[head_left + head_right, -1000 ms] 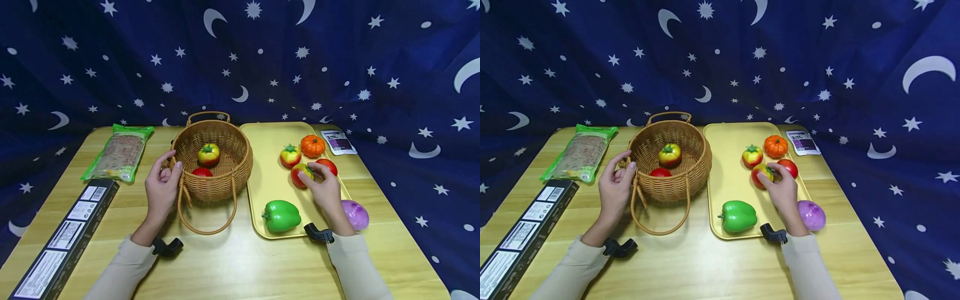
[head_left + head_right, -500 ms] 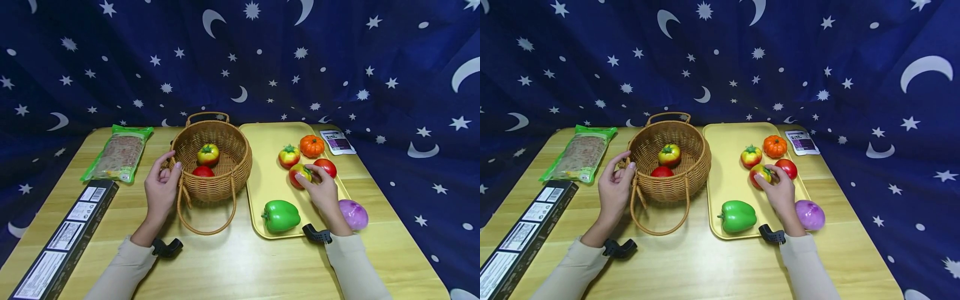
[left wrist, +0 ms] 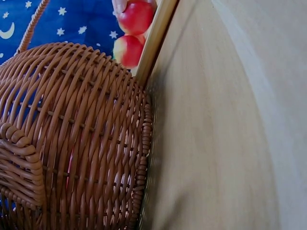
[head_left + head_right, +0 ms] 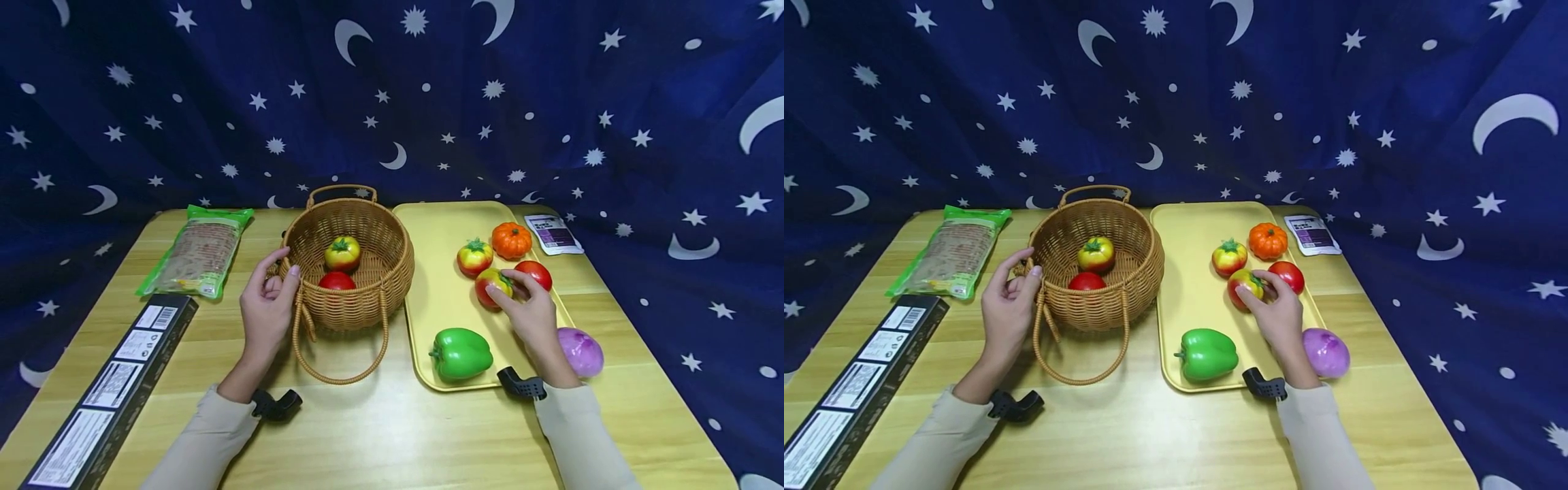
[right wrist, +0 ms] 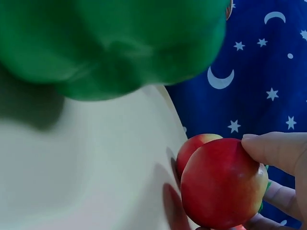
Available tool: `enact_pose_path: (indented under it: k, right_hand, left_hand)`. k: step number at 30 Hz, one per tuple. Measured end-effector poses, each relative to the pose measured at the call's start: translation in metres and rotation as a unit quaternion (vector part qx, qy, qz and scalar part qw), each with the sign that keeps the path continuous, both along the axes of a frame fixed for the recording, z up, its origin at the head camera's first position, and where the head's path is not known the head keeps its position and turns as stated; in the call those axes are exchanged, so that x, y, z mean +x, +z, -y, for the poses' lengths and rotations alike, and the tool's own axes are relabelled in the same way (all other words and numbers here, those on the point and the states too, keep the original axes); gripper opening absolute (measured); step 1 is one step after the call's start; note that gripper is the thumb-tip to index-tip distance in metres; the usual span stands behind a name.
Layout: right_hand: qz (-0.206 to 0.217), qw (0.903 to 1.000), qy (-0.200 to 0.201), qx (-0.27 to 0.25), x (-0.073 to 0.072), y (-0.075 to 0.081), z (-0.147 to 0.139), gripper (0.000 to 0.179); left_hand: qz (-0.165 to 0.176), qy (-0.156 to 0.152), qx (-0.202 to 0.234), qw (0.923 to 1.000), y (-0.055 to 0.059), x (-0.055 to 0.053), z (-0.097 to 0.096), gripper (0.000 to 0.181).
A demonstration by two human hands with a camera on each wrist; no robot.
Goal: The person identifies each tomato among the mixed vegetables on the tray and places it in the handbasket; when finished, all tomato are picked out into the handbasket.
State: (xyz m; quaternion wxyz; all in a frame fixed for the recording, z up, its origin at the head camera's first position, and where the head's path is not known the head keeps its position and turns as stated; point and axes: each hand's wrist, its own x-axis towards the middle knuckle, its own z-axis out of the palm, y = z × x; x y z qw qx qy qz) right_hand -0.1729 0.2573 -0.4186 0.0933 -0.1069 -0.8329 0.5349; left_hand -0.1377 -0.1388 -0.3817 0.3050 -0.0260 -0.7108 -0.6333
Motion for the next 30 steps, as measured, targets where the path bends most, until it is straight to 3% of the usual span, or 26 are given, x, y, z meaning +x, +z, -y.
enact_pose_path:
  k: [6,13,16,25,30]
  right_hand:
    - [0.005,1.0000,-0.001,0.006,0.001,0.009,-0.001,0.055]
    - [-0.040,0.9985,0.031,0.022,0.002,0.019,0.005,0.053]
    - [-0.057,0.9964,0.048,0.041,0.001,0.027,0.009,0.052]
    - [-0.072,0.9885,0.105,0.081,-0.012,0.062,0.021,0.053]
    - [-0.060,0.9812,0.154,0.099,-0.020,0.075,0.032,0.051]
  left_hand:
    - [0.005,0.003,-0.004,1.0000,0.000,0.001,-0.001,0.034]
    - [0.009,0.012,-0.007,0.9999,-0.027,-0.013,0.011,0.035]
    - [0.010,0.012,-0.006,0.9999,-0.031,-0.015,0.013,0.035]
    - [0.009,0.009,-0.009,0.9999,-0.029,-0.016,0.012,0.035]
    - [0.007,0.005,-0.005,0.9999,-0.016,-0.008,0.007,0.033]
